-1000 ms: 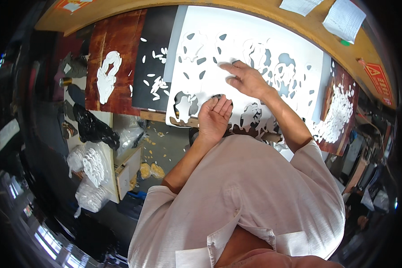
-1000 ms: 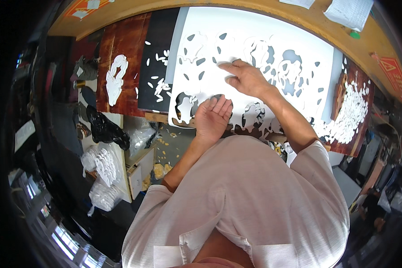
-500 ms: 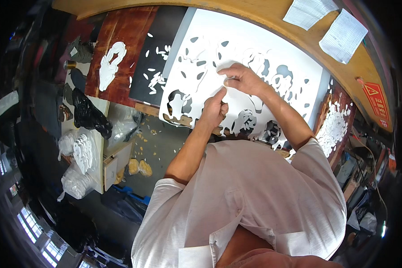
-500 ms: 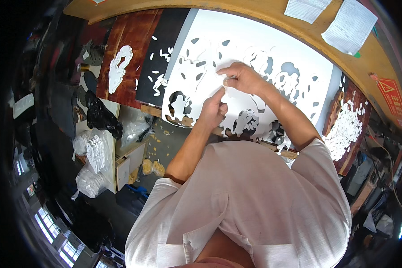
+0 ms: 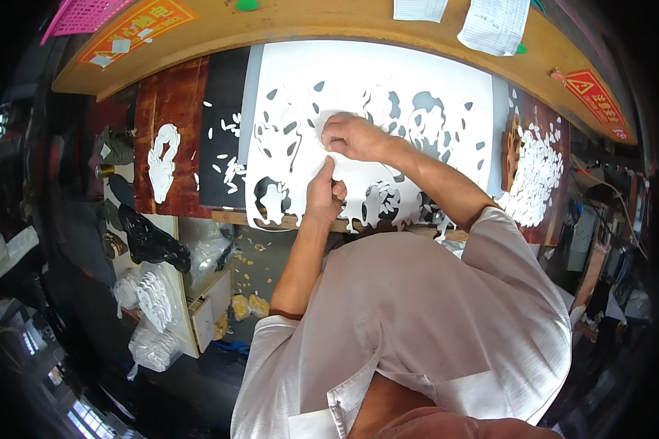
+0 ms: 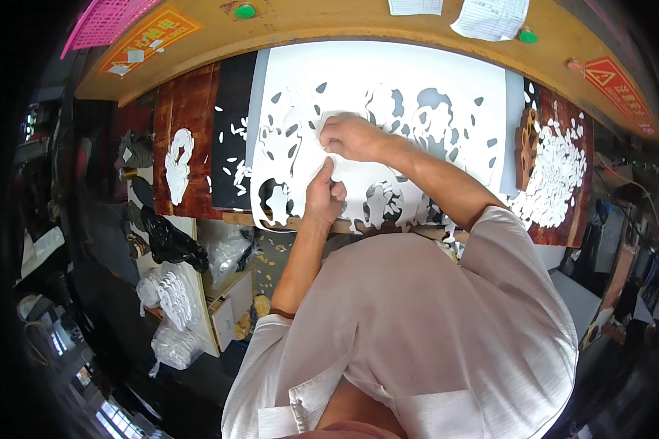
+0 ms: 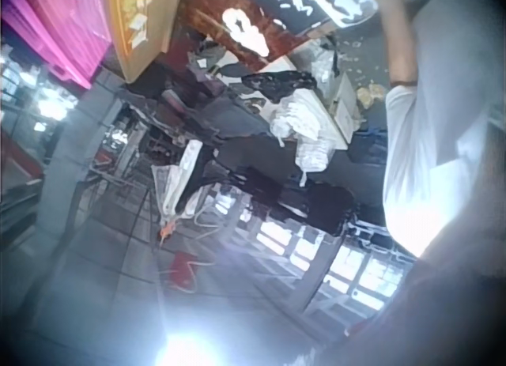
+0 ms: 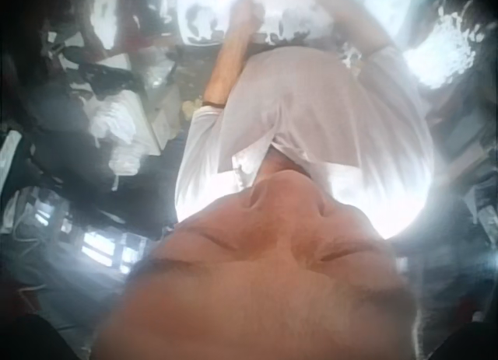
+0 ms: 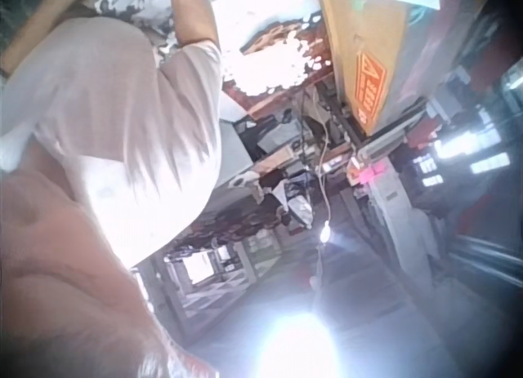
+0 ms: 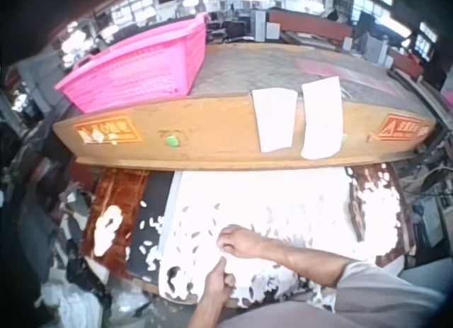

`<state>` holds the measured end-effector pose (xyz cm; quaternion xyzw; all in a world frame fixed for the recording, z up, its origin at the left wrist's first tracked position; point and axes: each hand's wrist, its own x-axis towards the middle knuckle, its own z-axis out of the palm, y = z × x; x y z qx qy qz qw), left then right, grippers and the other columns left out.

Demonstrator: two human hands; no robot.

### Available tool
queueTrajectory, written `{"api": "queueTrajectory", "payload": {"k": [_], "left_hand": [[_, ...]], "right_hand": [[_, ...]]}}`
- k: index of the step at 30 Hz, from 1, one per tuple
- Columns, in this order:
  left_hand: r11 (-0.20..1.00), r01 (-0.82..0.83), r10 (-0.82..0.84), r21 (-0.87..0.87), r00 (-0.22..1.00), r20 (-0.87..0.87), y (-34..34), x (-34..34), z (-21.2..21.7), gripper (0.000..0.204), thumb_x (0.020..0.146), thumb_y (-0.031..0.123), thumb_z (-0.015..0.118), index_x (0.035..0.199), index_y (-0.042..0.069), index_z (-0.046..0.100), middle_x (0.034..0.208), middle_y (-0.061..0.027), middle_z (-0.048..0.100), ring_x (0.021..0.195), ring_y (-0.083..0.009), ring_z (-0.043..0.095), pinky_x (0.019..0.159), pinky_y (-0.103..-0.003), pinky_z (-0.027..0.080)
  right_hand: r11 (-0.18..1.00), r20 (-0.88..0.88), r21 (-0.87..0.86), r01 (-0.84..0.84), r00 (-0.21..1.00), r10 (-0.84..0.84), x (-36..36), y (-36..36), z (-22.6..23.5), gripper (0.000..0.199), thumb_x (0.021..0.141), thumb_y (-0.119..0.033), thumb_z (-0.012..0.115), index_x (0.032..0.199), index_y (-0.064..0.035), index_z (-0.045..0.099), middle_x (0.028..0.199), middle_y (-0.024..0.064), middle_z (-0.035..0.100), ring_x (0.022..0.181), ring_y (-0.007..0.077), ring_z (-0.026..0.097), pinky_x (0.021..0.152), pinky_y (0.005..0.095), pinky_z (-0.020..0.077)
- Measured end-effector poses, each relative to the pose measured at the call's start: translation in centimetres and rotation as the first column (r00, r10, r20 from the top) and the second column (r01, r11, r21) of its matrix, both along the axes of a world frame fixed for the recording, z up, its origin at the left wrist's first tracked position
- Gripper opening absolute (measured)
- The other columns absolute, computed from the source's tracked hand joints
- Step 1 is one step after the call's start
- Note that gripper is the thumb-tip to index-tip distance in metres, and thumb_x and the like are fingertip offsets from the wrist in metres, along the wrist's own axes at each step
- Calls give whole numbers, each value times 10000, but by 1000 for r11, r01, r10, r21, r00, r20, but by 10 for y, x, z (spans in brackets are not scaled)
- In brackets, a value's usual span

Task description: The person cuts white paper into irregular shapes using a wooden hand tool on a workbench. They repeatedly press the tool into the paper, remove cut pieces, and clear the workspace. The person also briefly writes on a notepad with a red pen before resuming cutting.

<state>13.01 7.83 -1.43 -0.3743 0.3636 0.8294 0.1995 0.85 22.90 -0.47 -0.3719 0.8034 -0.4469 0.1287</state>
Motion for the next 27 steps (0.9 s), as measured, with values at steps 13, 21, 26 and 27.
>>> {"api": "queueTrajectory", "payload": {"k": [13, 21, 26, 27], "left_hand": [[990, -58, 62, -132, 998, 24, 10, -6, 17, 325, 1064, 447, 635, 1097, 124, 654, 800, 38, 564, 506, -86, 354, 458, -249, 274], [904, -201, 277, -377, 948, 158, 26, -21, 10, 289, 963, 383, 774, 1088, 130, 713, 882, 36, 607, 543, -86, 380, 462, -247, 279], [891, -220, 291, -397, 948, 127, 28, -21, 14, 309, 933, 368, 800, 1102, 118, 731, 864, 42, 608, 555, -87, 402, 460, -246, 282], [893, -214, 280, -395, 953, 117, 28, -20, 16, 313, 934, 369, 801, 1106, 116, 734, 860, 42, 609, 559, -87, 410, 458, -246, 283]], "right_hand": [[999, -257, -28, 22, 966, -28, 19, 5, -19, 36, 922, -91, 680, 938, -59, 680, 1032, 97, 701, 1016, 345, 662, 961, 452, 519], [990, -200, -82, 116, 971, -130, 35, -2, -30, 81, 927, -75, 678, 1007, -60, 666, 993, 129, 689, 992, 373, 652, 896, 472, 538], [1000, -334, 2, 24, 942, -22, 33, 2, -27, 63, 963, -101, 654, 990, -44, 659, 990, 132, 679, 986, 367, 651, 913, 471, 532], [999, -245, -9, 50, 968, -51, 31, 2, -26, 65, 957, -100, 657, 993, -46, 663, 991, 134, 680, 988, 370, 654, 912, 473, 533]]}}
